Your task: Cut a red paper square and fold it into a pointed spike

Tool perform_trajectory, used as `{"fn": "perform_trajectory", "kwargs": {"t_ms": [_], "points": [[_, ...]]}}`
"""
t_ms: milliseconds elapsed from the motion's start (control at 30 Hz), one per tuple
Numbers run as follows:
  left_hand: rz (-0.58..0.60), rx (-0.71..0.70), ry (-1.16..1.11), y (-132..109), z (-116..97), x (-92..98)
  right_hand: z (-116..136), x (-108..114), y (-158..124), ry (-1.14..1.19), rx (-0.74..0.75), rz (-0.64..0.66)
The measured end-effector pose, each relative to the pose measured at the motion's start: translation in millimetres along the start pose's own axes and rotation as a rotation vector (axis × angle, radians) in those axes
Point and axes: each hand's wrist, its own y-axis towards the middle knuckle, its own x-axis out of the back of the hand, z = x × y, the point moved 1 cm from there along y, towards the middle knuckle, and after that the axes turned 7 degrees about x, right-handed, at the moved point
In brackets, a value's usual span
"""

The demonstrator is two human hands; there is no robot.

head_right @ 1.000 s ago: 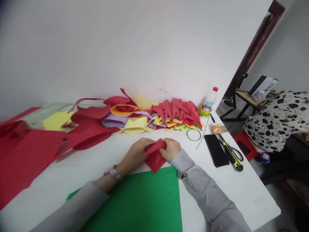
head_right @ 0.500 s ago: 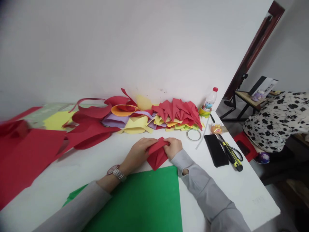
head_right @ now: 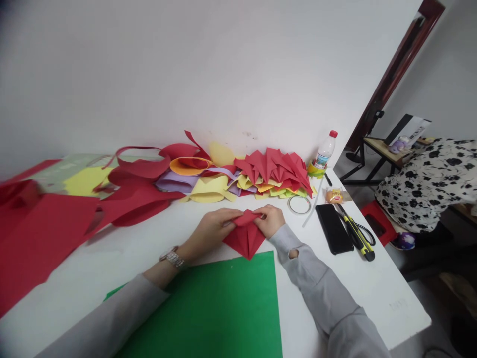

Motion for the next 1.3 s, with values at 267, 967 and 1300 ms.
{"fn": "perform_trajectory", "kwargs": {"t_ms": [267, 967, 1300], "points": [[-0.007, 0.254, -0.305, 3, -8, 1.8, -1, -2, 0, 0.281, -0.104, 0.002], [-0.036, 0.371, -0.448, 3, -14, 0.1, 6, 0, 13, 0.490, -0.363, 0.021], [-0.147, 0.361, -0.284, -6, -19, -6.5, 9, 1, 11, 0.480, -0.320, 0.067]]}}
